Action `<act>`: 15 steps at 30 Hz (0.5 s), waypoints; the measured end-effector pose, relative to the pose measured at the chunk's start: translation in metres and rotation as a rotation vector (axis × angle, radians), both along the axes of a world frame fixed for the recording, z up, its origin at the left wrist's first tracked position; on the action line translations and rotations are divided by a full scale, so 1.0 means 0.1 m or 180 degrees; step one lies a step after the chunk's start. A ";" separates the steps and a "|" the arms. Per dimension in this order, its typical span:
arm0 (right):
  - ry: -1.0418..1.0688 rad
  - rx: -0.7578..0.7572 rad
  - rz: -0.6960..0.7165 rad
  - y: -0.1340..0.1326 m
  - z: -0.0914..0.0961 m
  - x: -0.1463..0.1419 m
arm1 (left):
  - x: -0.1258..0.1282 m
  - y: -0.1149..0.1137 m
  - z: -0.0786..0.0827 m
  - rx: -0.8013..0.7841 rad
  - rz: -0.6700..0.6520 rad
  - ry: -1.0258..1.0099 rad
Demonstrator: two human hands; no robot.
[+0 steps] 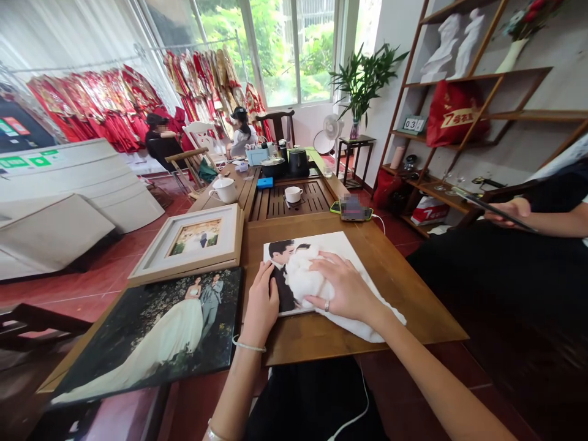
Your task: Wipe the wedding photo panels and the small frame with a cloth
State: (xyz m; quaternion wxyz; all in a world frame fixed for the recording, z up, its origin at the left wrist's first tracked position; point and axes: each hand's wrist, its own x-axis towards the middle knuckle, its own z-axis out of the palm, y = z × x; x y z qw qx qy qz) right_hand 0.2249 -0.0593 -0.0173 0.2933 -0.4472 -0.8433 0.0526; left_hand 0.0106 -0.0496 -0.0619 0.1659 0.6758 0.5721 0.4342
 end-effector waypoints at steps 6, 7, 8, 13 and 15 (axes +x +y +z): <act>-0.0153 -0.0020 -0.0882 0.41 -0.08 0.22 | 0.02 0.00 -0.03 0.0089 0.0058 -0.0107; -0.0164 -0.0010 -0.1018 0.52 -0.08 0.23 | 0.02 0.00 -0.02 0.0085 0.0058 -0.0108; -0.0168 -0.0003 -0.1142 0.62 -0.08 0.22 | 0.02 -0.01 -0.02 0.0077 0.0049 -0.0107; -0.0138 0.0054 -0.1452 0.96 -0.03 0.01 | 0.03 -0.02 0.03 0.0031 0.0027 -0.0093; -0.0171 0.0026 -0.1333 0.98 0.00 -0.12 | 0.03 -0.03 0.05 -0.0002 0.0029 -0.0055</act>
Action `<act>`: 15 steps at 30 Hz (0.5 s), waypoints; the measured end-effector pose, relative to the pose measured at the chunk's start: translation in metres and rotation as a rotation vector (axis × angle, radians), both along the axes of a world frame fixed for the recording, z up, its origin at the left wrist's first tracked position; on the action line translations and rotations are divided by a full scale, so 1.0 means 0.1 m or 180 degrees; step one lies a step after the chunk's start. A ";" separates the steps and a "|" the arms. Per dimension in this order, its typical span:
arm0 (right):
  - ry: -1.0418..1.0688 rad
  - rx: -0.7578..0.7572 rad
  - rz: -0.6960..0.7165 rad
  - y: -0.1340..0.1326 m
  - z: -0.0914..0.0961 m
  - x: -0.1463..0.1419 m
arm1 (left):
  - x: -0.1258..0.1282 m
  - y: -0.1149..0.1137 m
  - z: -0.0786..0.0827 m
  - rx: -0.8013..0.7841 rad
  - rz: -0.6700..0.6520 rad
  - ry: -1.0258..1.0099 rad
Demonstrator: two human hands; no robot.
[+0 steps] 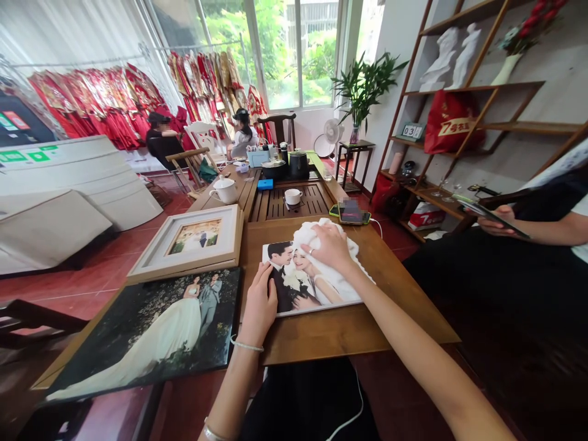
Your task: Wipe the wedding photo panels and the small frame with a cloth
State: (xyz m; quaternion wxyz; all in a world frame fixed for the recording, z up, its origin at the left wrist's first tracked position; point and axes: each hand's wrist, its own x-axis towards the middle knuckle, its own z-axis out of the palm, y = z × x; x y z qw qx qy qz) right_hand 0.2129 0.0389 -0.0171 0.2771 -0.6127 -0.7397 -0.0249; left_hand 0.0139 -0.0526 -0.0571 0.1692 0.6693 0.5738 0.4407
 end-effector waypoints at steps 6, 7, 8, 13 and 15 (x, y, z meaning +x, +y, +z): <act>-0.0039 -0.0186 0.0963 -0.40 0.05 -0.28 | 0.01 -0.01 0.00 0.0034 -0.0085 0.0007; -0.0038 -0.0207 0.1100 -0.51 0.05 -0.28 | 0.01 0.00 0.00 0.0055 -0.0101 0.0006; -0.0026 -0.0220 0.1197 -0.63 0.06 -0.26 | 0.01 0.00 -0.01 0.0070 -0.0103 0.0002; -0.0024 -0.0238 0.1267 -1.04 0.06 0.06 | 0.02 0.01 -0.04 0.0060 0.0050 -0.0013; -0.0010 -0.0192 0.1146 -1.07 0.02 0.24 | 0.02 0.00 -0.03 0.0023 0.0057 0.0046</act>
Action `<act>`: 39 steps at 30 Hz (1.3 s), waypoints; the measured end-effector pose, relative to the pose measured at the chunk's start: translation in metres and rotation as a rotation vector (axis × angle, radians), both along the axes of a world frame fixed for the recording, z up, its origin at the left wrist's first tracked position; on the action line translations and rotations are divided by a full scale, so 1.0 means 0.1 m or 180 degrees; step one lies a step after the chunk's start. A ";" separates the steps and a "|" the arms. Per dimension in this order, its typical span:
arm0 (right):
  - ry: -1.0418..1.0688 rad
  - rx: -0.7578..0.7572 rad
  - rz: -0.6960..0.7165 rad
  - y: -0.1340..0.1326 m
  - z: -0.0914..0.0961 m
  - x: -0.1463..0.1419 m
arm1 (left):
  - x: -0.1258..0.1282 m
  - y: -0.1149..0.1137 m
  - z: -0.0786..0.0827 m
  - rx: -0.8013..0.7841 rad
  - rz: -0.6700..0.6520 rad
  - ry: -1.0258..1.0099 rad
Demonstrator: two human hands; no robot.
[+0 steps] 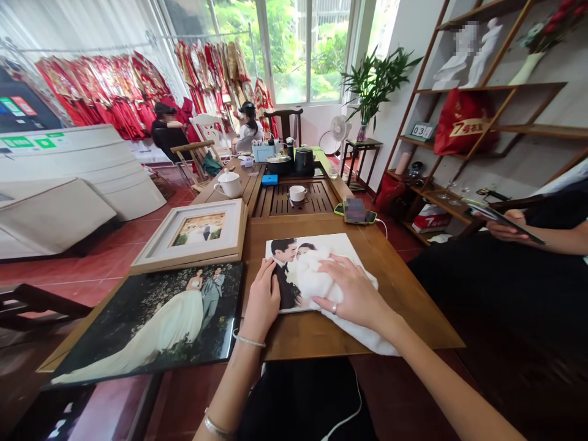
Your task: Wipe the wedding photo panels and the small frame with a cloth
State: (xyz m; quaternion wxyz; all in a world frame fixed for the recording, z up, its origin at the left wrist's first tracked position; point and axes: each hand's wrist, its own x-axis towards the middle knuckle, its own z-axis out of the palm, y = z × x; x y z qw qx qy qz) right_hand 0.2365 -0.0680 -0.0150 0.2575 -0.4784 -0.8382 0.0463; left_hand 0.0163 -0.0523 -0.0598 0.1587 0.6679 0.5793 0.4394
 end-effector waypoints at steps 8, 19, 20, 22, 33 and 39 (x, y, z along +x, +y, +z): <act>0.0097 0.0055 -0.0951 0.53 -0.15 0.39 | 0.00 -0.01 0.02 0.0005 -0.0002 0.0059; -0.0186 -0.0040 -0.0480 1.11 0.07 -0.22 | -0.02 0.01 0.02 0.0033 0.0026 -0.0118; -0.0180 -0.0025 -0.0287 1.05 0.08 -0.29 | -0.02 0.01 0.03 0.0034 0.0037 -0.0162; -0.0166 0.0002 0.0158 0.88 0.11 -0.39 | -0.02 0.00 0.05 -0.0021 0.0062 -0.0281; -0.0099 -0.0218 0.1196 0.47 0.21 -0.48 | 0.00 -0.06 0.25 -0.0459 0.0297 -0.1196; -0.0286 -0.0183 0.0340 0.95 0.20 -0.76 | 0.01 -0.05 0.24 -0.0453 0.0205 -0.1019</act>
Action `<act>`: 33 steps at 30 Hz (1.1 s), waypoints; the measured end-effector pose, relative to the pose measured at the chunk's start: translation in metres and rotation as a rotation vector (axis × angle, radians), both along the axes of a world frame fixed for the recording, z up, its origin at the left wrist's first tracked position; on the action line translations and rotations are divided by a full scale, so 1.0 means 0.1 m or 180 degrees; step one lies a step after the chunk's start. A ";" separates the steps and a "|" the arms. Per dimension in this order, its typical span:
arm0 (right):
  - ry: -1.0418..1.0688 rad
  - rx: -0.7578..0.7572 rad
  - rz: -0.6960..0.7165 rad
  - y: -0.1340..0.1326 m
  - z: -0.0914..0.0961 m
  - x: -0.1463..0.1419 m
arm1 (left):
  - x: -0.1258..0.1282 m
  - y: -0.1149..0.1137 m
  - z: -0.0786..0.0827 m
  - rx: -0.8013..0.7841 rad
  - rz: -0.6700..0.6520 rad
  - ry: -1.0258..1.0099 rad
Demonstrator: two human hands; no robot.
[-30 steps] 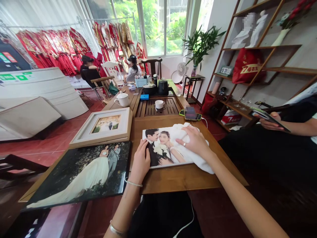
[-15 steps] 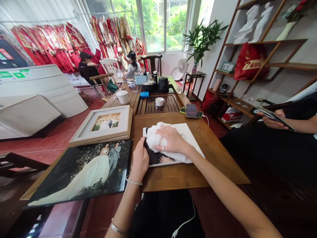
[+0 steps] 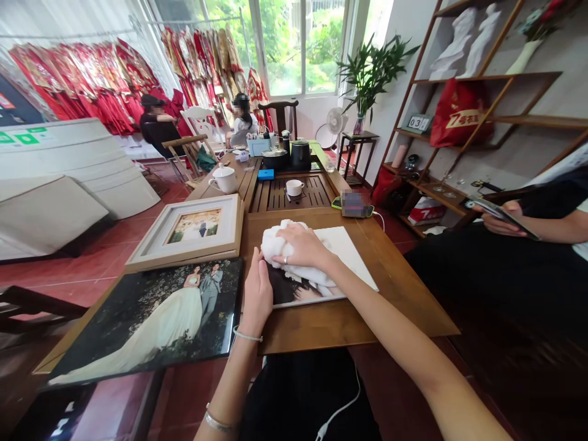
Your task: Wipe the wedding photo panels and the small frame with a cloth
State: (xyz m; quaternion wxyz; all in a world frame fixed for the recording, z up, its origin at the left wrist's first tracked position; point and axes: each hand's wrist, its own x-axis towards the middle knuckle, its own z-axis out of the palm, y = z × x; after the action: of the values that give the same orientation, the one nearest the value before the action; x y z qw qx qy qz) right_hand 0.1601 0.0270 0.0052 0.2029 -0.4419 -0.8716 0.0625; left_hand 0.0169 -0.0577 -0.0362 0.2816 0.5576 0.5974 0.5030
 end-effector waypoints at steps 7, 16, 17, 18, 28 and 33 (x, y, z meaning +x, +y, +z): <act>-0.0103 0.0019 0.0315 -0.18 0.02 0.03 | 0.00 -0.01 0.00 -0.0070 -0.0051 0.0057; 0.0025 -0.0373 0.1059 -1.03 0.12 0.49 | -0.01 0.03 -0.09 0.0122 -0.0098 0.0216; 0.0062 -0.0426 0.1066 -1.06 0.10 0.58 | -0.01 0.03 -0.10 0.0189 -0.0122 0.0305; 0.0112 -0.0464 0.1021 -1.06 0.08 0.66 | -0.01 0.04 -0.12 0.0251 -0.0146 0.0412; 0.0569 -0.0186 -0.0697 -0.51 -0.20 1.34 | 0.04 -0.01 -0.05 0.0592 -0.0601 0.1507; 0.0310 0.0138 -0.1005 -0.18 -0.21 1.18 | 0.02 0.00 -0.09 0.0550 -0.0707 0.1564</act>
State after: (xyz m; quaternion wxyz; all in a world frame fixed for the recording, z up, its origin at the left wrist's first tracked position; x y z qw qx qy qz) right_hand 0.2784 0.0091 -0.0160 0.2618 -0.5652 -0.7816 0.0323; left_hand 0.0190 -0.0576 -0.0449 0.1331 0.7467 0.5379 0.3679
